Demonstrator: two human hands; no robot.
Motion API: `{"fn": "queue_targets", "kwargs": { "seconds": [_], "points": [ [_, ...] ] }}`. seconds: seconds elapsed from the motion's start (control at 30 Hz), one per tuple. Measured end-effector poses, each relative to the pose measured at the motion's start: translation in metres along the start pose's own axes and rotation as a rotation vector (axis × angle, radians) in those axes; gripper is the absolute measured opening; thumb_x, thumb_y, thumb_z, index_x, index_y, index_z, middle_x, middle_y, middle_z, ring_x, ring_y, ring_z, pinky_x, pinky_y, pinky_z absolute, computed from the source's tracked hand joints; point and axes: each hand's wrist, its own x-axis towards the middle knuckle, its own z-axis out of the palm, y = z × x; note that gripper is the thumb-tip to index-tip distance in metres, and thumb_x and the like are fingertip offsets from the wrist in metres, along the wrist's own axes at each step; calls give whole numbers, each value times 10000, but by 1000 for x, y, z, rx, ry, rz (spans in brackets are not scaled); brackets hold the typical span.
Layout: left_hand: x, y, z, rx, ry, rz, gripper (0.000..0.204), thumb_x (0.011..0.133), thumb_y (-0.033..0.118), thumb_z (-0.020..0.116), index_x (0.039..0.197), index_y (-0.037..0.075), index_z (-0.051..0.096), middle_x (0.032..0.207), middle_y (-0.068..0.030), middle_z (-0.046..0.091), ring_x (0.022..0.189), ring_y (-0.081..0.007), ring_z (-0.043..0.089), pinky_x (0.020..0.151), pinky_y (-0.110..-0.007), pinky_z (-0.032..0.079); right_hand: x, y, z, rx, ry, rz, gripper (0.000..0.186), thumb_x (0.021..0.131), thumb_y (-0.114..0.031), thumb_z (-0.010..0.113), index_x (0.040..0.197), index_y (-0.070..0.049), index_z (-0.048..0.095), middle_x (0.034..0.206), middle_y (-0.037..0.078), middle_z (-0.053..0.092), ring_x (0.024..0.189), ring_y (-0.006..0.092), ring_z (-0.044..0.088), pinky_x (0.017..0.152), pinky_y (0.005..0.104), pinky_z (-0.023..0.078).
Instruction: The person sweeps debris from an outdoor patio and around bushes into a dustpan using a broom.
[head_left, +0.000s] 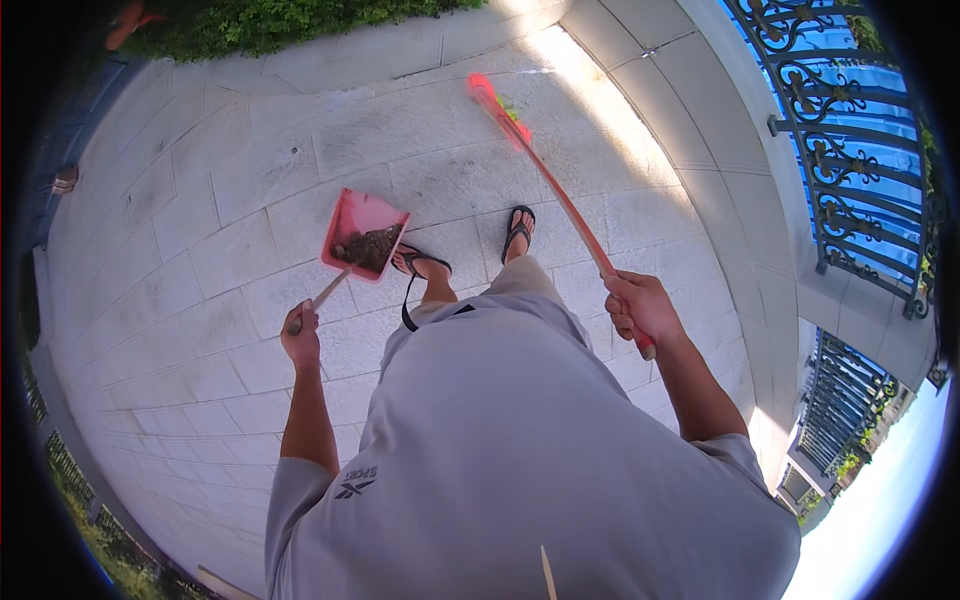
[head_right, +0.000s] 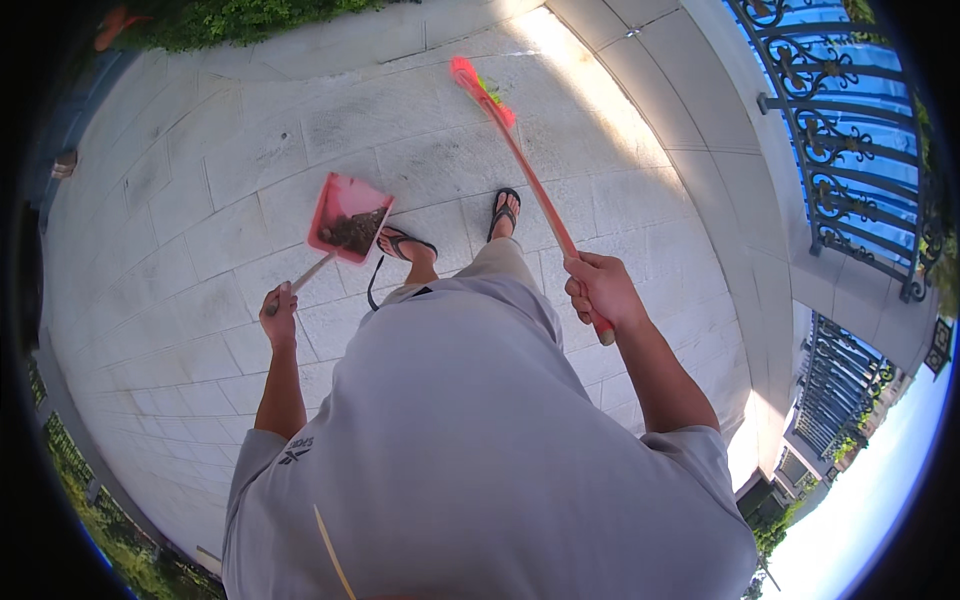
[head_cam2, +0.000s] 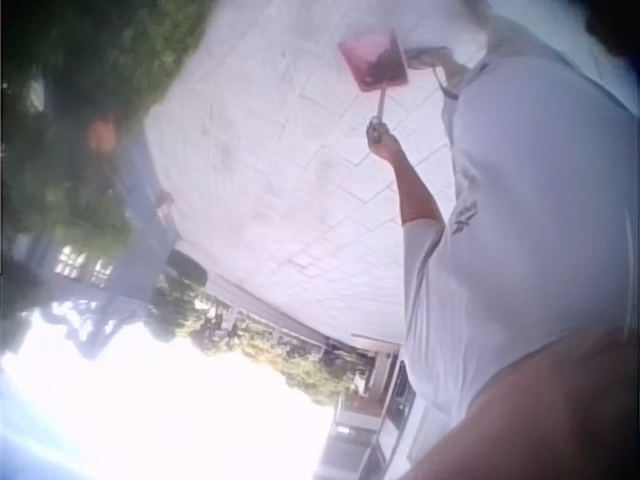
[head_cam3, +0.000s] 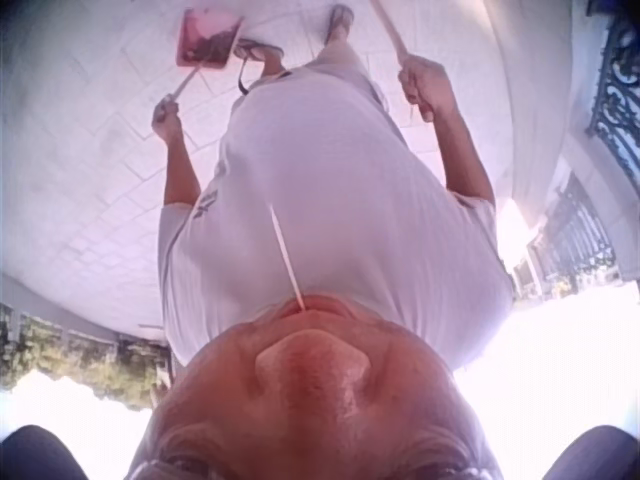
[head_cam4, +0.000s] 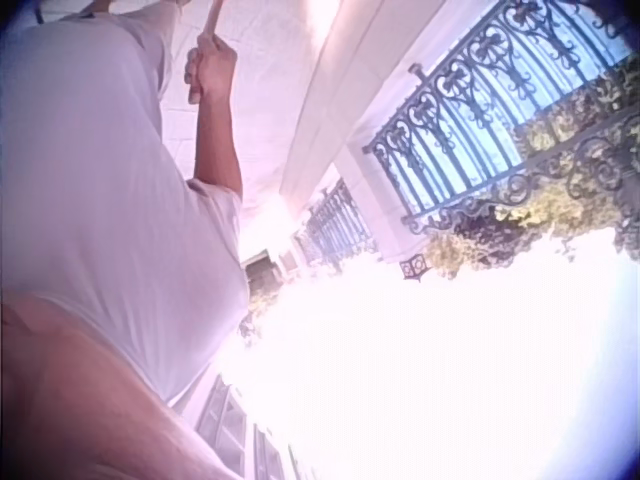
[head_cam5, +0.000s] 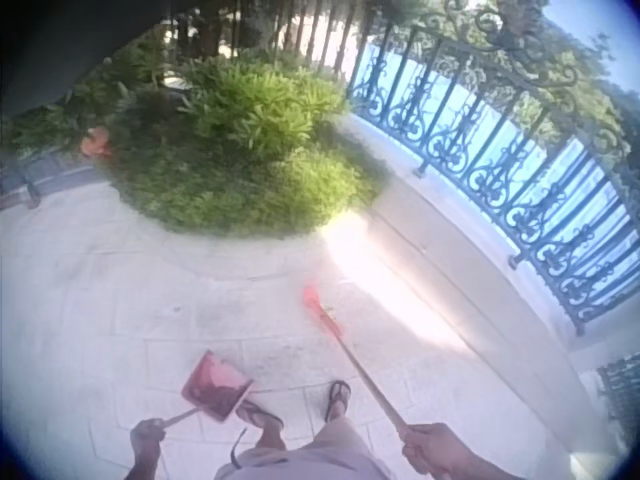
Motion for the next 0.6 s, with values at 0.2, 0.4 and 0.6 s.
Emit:
{"fn": "queue_targets", "kwargs": {
  "seconds": [0.2, 0.4, 0.6],
  "points": [
    [-52, -36, 8, -52, 110, -61, 356, 1028, 323, 815, 1129, -16, 773, 900, -48, 713, 808, -115, 666, 765, -269, 592, 33, -34, -52, -263, -92, -4, 297, 1045, -231, 686, 1151, 46, 699, 715, 19, 589, 483, 78, 492, 426, 300, 404],
    [-110, -34, 91, -140, 285, -153, 350, 1022, 314, 825, 1083, -20, 739, 898, -52, 706, 811, -122, 674, 780, -274, 603, 118, -111, -134, -356, -176, 27, 353, 1040, -220, 699, 1249, 65, 697, 752, 54, 633, 496, 79, 498, 425, 294, 396],
    [-77, 0, 164, -224, 453, -257, 369, 1025, 336, 814, 1101, -18, 744, 983, -98, 728, 869, -166, 731, 814, -291, 638, 206, -252, -134, -487, -113, 36, 329, 1061, -217, 677, 1264, 42, 692, 724, 21, 615, 455, 44, 449, 396, 254, 363]
  ]
}}
